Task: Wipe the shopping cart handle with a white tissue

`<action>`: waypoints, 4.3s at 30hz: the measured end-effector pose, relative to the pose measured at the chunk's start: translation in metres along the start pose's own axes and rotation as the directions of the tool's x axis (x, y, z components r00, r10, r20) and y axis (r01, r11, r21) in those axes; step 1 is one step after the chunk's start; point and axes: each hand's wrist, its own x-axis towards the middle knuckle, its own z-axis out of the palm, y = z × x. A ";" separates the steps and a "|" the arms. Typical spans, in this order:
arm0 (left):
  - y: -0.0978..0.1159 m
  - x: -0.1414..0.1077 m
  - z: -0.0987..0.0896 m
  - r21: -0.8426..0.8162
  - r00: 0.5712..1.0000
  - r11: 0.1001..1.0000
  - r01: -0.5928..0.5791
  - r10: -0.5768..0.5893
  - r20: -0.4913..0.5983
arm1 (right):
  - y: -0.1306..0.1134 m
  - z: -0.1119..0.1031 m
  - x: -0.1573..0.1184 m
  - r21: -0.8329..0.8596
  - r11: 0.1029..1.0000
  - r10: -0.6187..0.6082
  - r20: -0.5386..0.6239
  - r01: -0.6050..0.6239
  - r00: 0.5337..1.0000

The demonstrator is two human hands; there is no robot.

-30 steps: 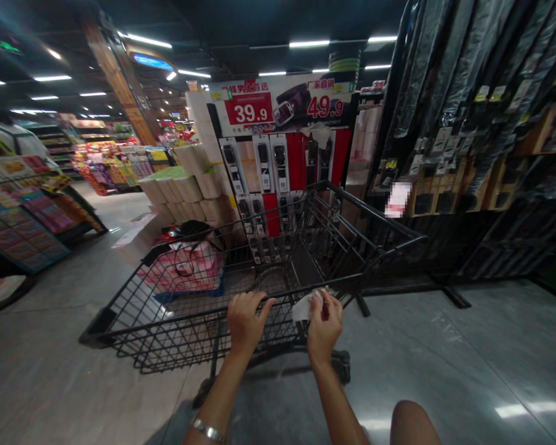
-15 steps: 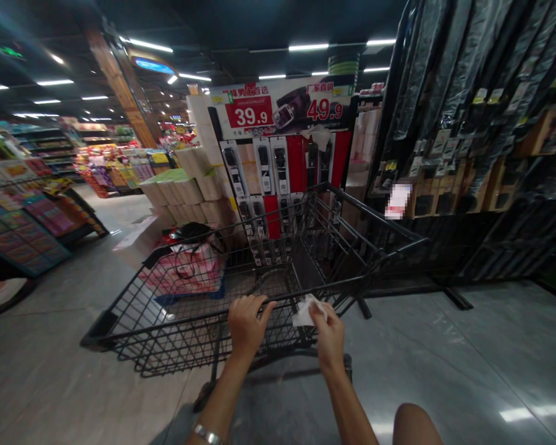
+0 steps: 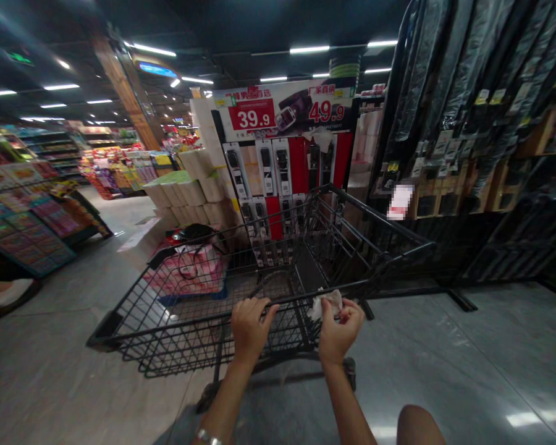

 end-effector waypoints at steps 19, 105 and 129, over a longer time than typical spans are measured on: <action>0.003 0.001 0.003 -0.002 1.000 1.000 0.028 -0.028 0.014 | 0.010 -0.004 -0.010 -0.116 0.975 0.214 0.288 -0.187 0.934; 0.001 -0.002 -0.002 -0.053 0.995 0.998 0.022 -0.017 0.096 | -0.016 0.028 -0.067 0.090 0.901 0.371 0.348 -0.425 0.861; 0.001 -0.002 -0.005 -0.080 0.995 0.996 0.032 -0.024 0.096 | -0.010 0.009 -0.054 -0.028 0.976 -0.170 0.514 0.215 0.841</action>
